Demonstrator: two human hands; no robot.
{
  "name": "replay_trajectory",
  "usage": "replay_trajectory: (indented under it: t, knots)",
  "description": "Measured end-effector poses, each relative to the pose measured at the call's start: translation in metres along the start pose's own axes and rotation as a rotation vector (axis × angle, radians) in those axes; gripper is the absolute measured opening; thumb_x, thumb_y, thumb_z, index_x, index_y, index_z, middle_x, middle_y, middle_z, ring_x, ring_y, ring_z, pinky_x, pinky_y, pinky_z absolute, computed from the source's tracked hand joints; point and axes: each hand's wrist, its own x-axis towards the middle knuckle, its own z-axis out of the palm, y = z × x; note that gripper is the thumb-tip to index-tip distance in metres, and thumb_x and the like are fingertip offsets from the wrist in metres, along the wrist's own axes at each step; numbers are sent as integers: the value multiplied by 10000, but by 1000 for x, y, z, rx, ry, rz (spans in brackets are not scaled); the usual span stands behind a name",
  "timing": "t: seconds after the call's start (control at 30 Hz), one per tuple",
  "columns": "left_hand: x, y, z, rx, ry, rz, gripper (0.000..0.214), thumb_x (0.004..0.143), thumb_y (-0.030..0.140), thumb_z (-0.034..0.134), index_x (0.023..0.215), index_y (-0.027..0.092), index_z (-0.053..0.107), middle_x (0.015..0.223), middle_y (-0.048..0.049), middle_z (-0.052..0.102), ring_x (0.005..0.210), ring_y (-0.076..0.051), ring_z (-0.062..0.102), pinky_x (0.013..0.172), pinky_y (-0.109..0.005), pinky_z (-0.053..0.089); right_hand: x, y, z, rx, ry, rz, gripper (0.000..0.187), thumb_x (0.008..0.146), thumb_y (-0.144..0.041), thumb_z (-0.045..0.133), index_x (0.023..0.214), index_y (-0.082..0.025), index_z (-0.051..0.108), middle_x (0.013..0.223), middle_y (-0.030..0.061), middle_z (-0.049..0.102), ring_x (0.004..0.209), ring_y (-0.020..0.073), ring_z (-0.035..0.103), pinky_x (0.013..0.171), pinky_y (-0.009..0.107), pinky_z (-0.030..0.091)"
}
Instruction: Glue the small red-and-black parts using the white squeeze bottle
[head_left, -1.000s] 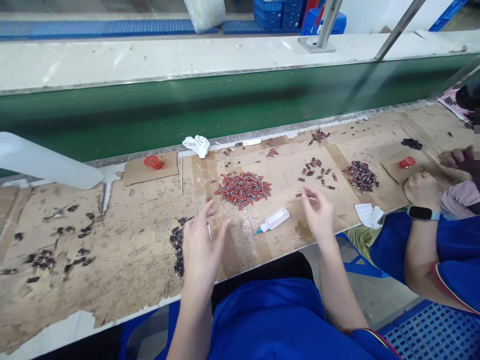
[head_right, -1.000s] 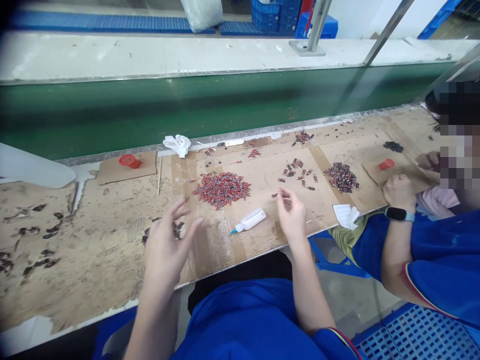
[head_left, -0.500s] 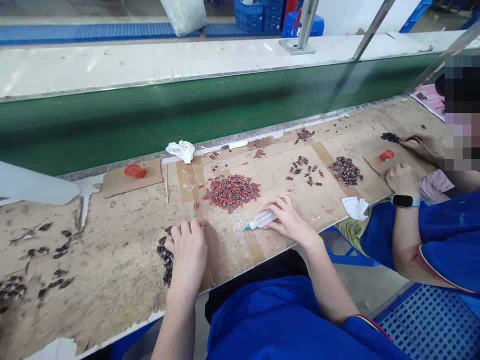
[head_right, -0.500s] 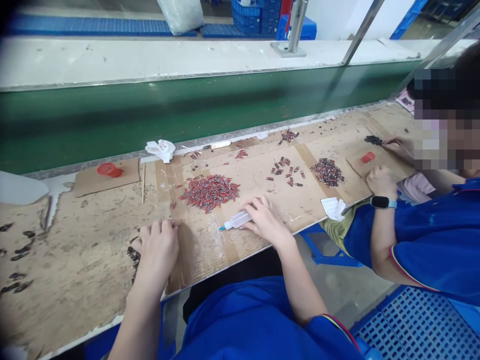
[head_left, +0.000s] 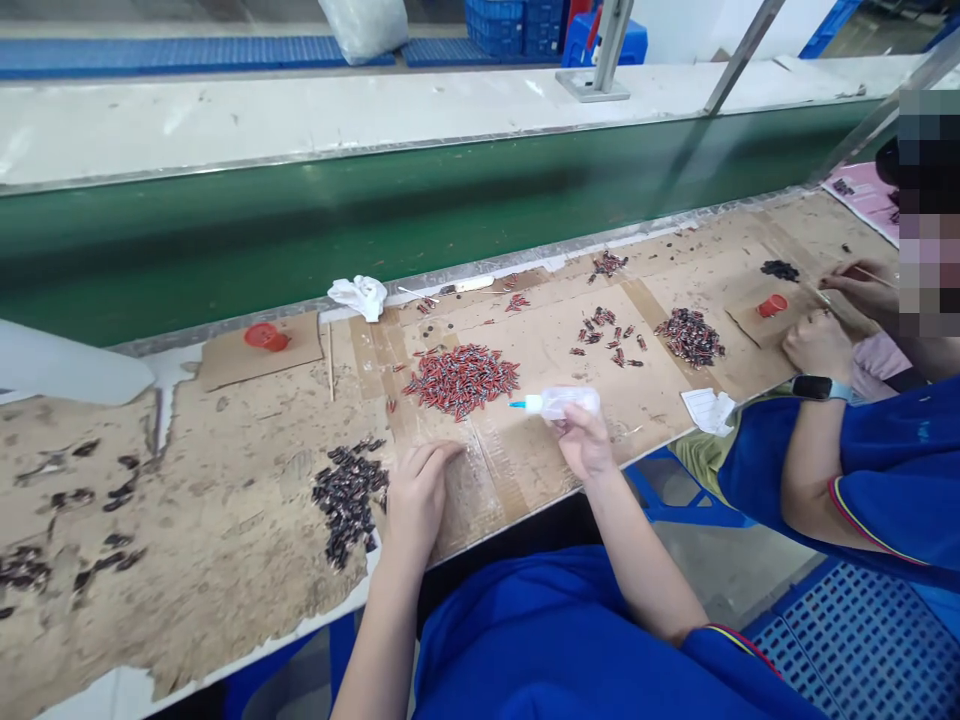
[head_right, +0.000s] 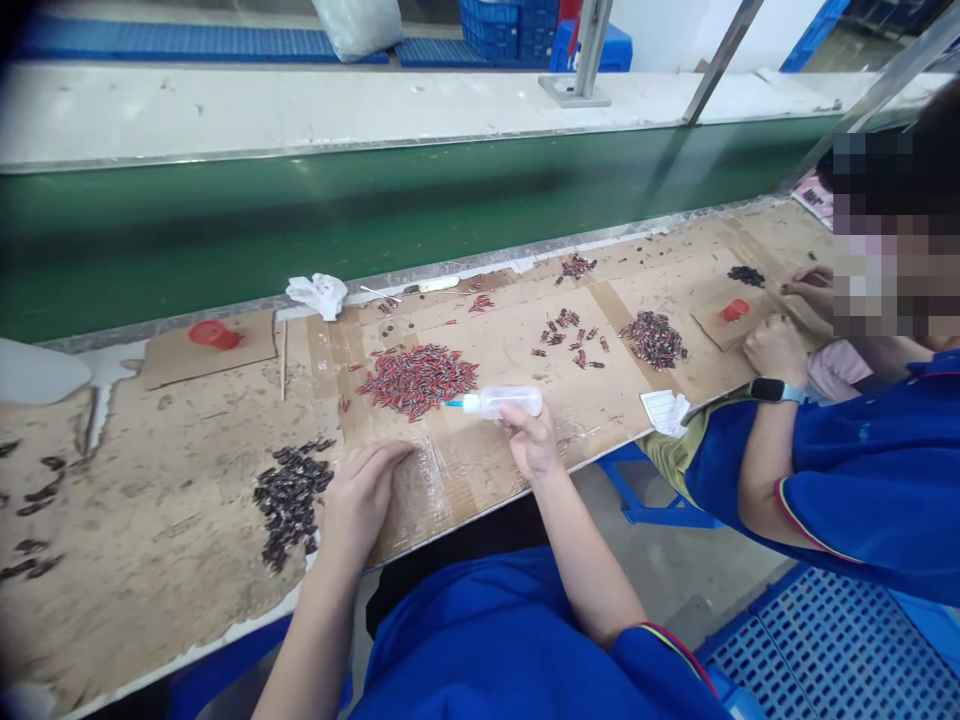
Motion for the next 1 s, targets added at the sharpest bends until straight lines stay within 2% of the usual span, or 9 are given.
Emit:
replay_trajectory:
  t: [0.13,0.33,0.5,0.63,1.0]
  knots:
    - [1,0,1,51,91,-162,269,959,265,440,948,232,707,891,-58,710,841,-207,604,794,-346,456,-1,8,6,16,5,30,322,511,-429,791,689,-195,659,570,-20,594,449,85,401,400,219,292]
    - [-4,4,-4,7,90,-248,225,907,354,566,1030,221,700,948,-65,745,862,-210,647,811,-356,495,-6,19,21,-341,-34,-59,299,580,-416,770,559,-184,583,528,-22,572,489,106,473,489,242,391]
    - [-5,7,-6,9,90,-261,180,900,308,580,978,227,720,909,-56,766,807,-190,693,803,-341,507,-11,31,32,-526,-64,-121,296,626,-443,732,595,-183,593,576,0,617,545,144,531,549,267,447]
    - [-4,7,-6,-25,82,-300,186,888,329,594,987,234,718,926,-56,771,833,-197,708,816,-350,506,-11,42,30,-609,-85,-146,313,669,-458,716,620,-174,594,586,5,621,549,141,526,550,262,438]
    - [-1,11,-7,-23,113,-298,153,877,306,602,967,229,700,891,-37,779,820,-186,723,816,-341,468,-10,45,28,-681,-149,-166,278,712,-423,703,657,-161,629,626,13,646,571,150,555,577,264,443]
